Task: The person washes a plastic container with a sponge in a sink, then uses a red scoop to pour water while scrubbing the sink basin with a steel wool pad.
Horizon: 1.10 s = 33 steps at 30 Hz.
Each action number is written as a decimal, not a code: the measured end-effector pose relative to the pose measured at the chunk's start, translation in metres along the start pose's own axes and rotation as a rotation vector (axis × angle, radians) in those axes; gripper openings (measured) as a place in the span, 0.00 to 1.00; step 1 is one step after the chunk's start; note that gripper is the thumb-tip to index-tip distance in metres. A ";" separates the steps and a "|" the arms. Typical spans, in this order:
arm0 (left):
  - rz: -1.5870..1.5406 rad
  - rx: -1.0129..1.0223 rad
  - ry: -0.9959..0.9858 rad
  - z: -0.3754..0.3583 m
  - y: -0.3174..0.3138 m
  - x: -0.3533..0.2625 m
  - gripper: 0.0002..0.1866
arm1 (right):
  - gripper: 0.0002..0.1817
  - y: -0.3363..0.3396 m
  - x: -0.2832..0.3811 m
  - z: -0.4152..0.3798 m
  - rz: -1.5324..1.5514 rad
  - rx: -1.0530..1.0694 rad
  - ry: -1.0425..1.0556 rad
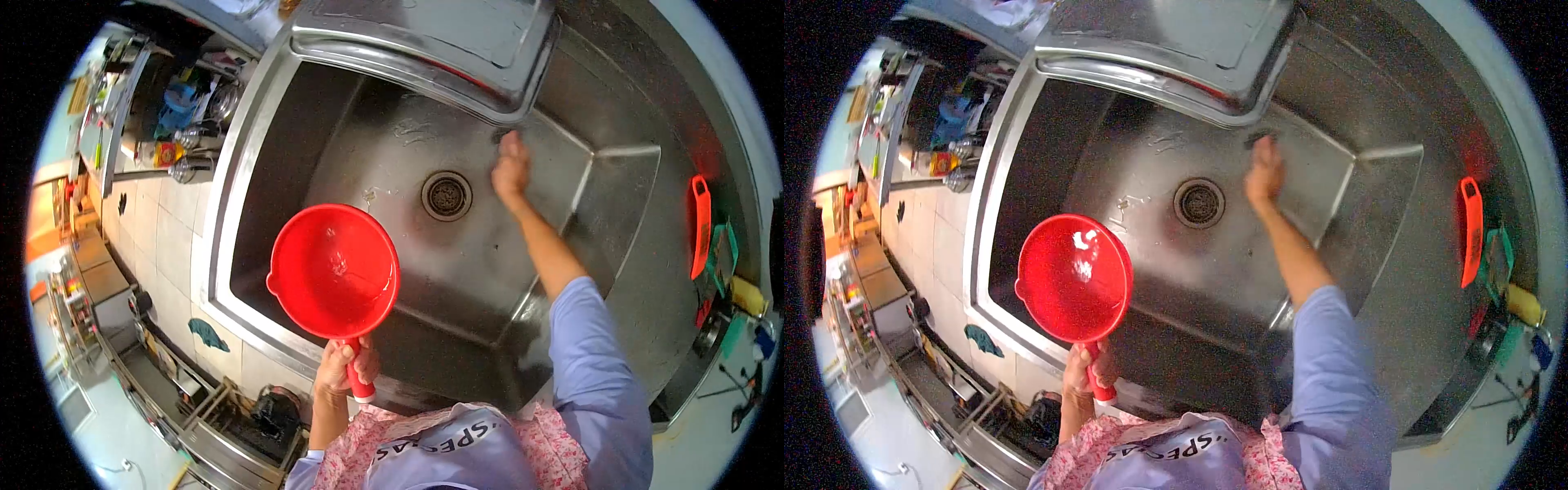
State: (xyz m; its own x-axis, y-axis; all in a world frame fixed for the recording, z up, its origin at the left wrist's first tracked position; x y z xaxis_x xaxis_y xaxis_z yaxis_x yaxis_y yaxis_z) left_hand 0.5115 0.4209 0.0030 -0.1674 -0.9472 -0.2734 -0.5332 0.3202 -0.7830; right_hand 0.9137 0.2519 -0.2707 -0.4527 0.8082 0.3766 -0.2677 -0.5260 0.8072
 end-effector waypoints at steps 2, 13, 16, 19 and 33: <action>0.006 -0.009 -0.012 0.000 0.000 -0.002 0.16 | 0.20 0.002 0.054 -0.007 0.038 0.291 0.194; -0.083 -0.039 0.009 0.001 0.003 -0.003 0.18 | 0.26 -0.122 0.146 0.102 0.233 0.488 0.166; -0.066 -0.043 -0.003 -0.001 0.005 -0.004 0.17 | 0.28 -0.105 0.195 0.093 0.058 0.782 0.542; -0.064 -0.005 -0.038 0.001 0.000 -0.005 0.17 | 0.26 -0.091 0.167 0.023 0.475 0.711 0.788; -0.079 -0.036 -0.071 -0.001 0.004 -0.003 0.17 | 0.20 -0.097 0.184 0.119 0.099 0.605 0.222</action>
State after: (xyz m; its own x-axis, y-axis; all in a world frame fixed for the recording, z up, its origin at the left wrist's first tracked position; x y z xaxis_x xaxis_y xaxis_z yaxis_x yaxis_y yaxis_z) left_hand 0.5091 0.4247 0.0008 -0.0647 -0.9657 -0.2515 -0.5722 0.2424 -0.7835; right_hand 0.9576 0.4837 -0.2258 -0.6327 0.6557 0.4120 0.2814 -0.3010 0.9112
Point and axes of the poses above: each hand's wrist, its own z-axis towards the middle knuckle, its own y-axis out of the back of the hand, x = y × z, the point moved 1 cm from there along z, towards the middle knuckle, and after that the axes turned 1 degree about z, right-handed, at the moved point
